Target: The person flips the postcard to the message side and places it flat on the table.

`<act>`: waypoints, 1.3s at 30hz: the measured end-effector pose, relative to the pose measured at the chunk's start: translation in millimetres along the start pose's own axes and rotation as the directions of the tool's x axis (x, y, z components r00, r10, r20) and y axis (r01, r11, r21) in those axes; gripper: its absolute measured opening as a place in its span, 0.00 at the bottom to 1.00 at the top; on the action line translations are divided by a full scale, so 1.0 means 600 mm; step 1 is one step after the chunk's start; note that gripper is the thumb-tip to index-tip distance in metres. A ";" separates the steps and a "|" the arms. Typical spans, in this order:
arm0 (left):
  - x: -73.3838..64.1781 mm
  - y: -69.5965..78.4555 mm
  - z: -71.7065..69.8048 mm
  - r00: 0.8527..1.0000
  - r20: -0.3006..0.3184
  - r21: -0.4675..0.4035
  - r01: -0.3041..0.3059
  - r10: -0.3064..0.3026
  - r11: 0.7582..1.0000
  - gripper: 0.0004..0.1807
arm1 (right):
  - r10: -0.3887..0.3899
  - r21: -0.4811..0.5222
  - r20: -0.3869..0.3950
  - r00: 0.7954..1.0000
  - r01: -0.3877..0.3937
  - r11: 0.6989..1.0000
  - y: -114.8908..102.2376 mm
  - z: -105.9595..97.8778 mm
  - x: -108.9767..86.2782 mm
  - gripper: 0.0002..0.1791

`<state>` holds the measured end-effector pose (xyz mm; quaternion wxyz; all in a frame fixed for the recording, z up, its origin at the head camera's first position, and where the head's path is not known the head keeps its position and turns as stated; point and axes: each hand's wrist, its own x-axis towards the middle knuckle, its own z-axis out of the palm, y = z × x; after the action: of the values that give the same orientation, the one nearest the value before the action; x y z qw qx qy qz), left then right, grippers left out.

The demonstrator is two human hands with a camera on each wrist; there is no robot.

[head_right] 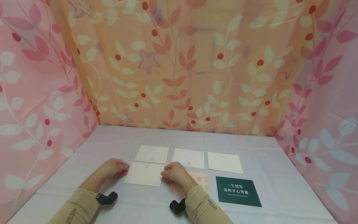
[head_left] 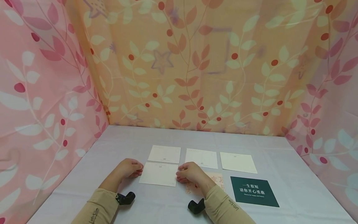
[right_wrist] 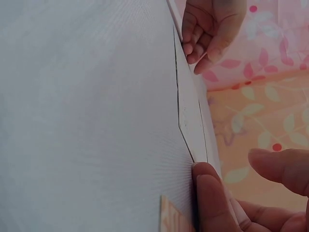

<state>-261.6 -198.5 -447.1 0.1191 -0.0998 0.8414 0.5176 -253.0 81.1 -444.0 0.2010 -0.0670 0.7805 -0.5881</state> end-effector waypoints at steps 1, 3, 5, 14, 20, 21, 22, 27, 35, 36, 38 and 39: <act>-0.001 0.001 -0.001 1.000 0.001 -0.002 -0.001 0.001 1.000 0.08 | 0.002 0.001 -0.001 1.000 -0.002 1.000 0.000 0.000 0.000 0.20; -0.002 0.003 -0.002 1.000 0.002 -0.003 -0.004 0.004 1.000 0.08 | 0.001 -0.003 -0.001 1.000 -0.001 1.000 -0.001 -0.002 -0.001 0.20; -0.003 0.004 -0.004 1.000 0.006 -0.011 -0.007 0.007 1.000 0.08 | -0.005 -0.011 -0.002 1.000 0.005 1.000 -0.001 -0.004 -0.001 0.19; -0.008 0.021 -0.006 1.000 0.022 0.003 -0.007 0.007 1.000 0.10 | -0.013 -0.012 0.002 1.000 0.013 1.000 -0.004 -0.017 0.000 0.10; -0.005 0.034 0.004 1.000 0.026 -0.006 -0.012 0.012 1.000 0.10 | -0.041 -0.033 -0.004 0.999 0.040 0.999 -0.009 -0.034 -0.002 0.11; -0.005 0.037 0.005 1.000 0.028 -0.005 -0.012 0.012 1.000 0.10 | -0.046 -0.048 -0.007 0.999 0.046 0.998 -0.010 -0.037 -0.002 0.11; -0.004 0.039 0.007 0.999 0.030 -0.003 -0.015 0.015 1.000 0.10 | -0.050 -0.061 -0.011 0.999 0.049 0.997 -0.011 -0.040 -0.003 0.11; -0.002 0.049 0.016 0.998 0.040 -0.014 -0.041 0.041 0.999 0.11 | -0.070 -0.091 -0.032 0.997 0.067 0.994 -0.015 -0.055 -0.011 0.12; -0.002 0.066 0.038 0.994 0.067 -0.012 -0.084 0.085 0.996 0.11 | -0.046 -0.047 -0.071 0.996 0.043 0.998 -0.004 -0.082 -0.015 0.13; -0.002 0.068 0.041 0.994 0.070 -0.012 -0.084 0.084 0.996 0.11 | -0.045 -0.043 -0.073 0.996 0.042 0.998 -0.003 -0.086 -0.016 0.13; -0.002 0.072 0.046 0.993 0.075 -0.021 -0.086 0.087 0.996 0.11 | -0.045 -0.043 -0.075 0.996 0.042 0.998 -0.001 -0.092 -0.018 0.13; -0.001 0.074 0.049 0.994 0.073 -0.029 -0.083 0.085 0.996 0.11 | -0.046 -0.045 -0.076 0.996 0.042 0.998 -0.001 -0.095 -0.020 0.13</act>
<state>-270.8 -152.7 -422.0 0.1272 -0.0464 0.8331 0.5362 -264.9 135.8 -427.5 0.1563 -0.0659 0.7987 -0.5773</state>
